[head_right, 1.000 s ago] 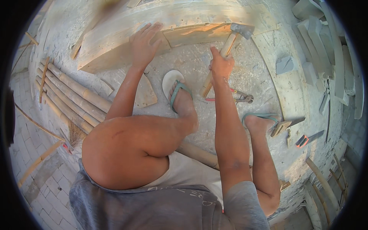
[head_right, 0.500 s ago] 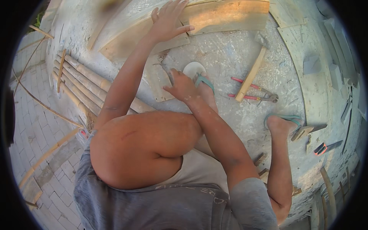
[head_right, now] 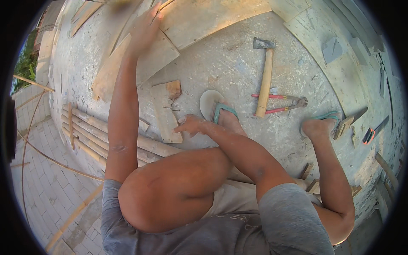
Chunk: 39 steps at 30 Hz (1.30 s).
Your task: The person measures a wooden board with a tape measure, marks it with a pencil, and saws the wood with a hand saw, occasionally using an axe to wedge the cut.
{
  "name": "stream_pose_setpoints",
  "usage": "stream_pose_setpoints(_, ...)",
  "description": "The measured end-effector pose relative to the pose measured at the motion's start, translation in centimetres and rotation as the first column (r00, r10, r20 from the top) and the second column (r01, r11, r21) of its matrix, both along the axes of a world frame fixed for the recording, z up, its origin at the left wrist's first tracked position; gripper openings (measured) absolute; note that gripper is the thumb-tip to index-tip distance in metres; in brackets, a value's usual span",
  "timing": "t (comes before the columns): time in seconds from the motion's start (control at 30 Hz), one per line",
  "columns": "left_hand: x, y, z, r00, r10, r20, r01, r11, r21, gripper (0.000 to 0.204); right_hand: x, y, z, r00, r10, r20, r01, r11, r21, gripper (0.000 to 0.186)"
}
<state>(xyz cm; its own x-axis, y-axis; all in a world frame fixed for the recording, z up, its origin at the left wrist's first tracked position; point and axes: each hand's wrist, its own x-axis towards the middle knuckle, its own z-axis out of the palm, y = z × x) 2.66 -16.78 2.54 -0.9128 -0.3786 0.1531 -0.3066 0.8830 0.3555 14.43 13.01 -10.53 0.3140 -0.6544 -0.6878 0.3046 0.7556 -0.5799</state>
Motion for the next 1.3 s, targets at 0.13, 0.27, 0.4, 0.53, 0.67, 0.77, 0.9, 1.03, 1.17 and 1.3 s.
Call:
stream_pose_setpoints(0.13, -0.1, -3.0, 2.1, 0.999, 0.012, 0.033, -0.026, 0.886, 0.464, 0.067, -1.8, -0.4, 1.4, 0.681, -0.16, -0.714, -0.317, 0.815, -0.486, 0.086)
stream_pose_setpoints(0.27, 1.5, -3.0, 3.5, 0.994, 0.077, 0.082, -0.109, 0.843, 0.526, 0.074, -4.4, -5.2, 2.6, 0.415, -0.423, -0.805, -0.207, 0.818, -0.536, 0.091)
stream_pose_setpoints(0.4, 0.4, -1.0, 4.3, 0.995, 0.077, 0.06, -0.097, 0.846, 0.524, 0.071, -2.8, -7.2, 2.1, 0.413, -0.219, -0.884, -0.389, 0.836, -0.388, 0.103)
stream_pose_setpoints(0.53, 0.0, -1.7, 3.4, 0.994, 0.108, 0.016, -0.096, 0.794, 0.6, 0.074, -1.5, -5.8, 0.5, 0.244, -0.319, -0.916, -0.482, 0.779, -0.4, 0.105)
stream_pose_setpoints(0.67, -0.2, -1.9, 2.4, 0.994, 0.109, 0.006, -0.094, 0.834, 0.544, 0.075, -4.0, -5.5, 0.6, 0.349, -0.241, -0.906, -0.252, 0.907, -0.338, 0.095)
stream_pose_setpoints(0.77, -0.4, -2.5, 1.8, 0.994, 0.106, 0.018, -0.103, 0.891, 0.443, 0.069, -7.2, -3.5, 0.5, 0.134, -0.292, -0.947, -0.182, 0.932, -0.313, 0.093)
stream_pose_setpoints(0.9, 0.4, -3.8, 1.3, 0.998, 0.056, 0.019, -0.059, 0.935, 0.35, 0.053, -15.2, 0.5, 3.3, -0.04, -0.189, -0.981, 0.139, 0.971, -0.193, 0.094)
stream_pose_setpoints(1.03, -0.2, -2.0, 2.1, 0.992, 0.093, 0.083, -0.113, 0.953, 0.281, 0.053, -18.3, 5.8, 5.2, -0.119, -0.102, -0.988, 0.428, 0.892, -0.144, 0.114)
stream_pose_setpoints(1.17, 1.5, -1.0, 1.5, 0.996, 0.07, 0.052, -0.083, 0.953, 0.293, 0.053, -15.4, 9.0, 4.0, -0.008, -0.16, -0.987, 0.472, 0.87, -0.145, 0.122)
stream_pose_setpoints(1.3, 3.4, 1.5, -1.6, 1.0, 0.017, 0.013, -0.02, 0.957, 0.29, 0.056, -13.7, 10.3, 2.4, 0.184, -0.294, -0.938, 0.444, 0.876, -0.188, 0.125)
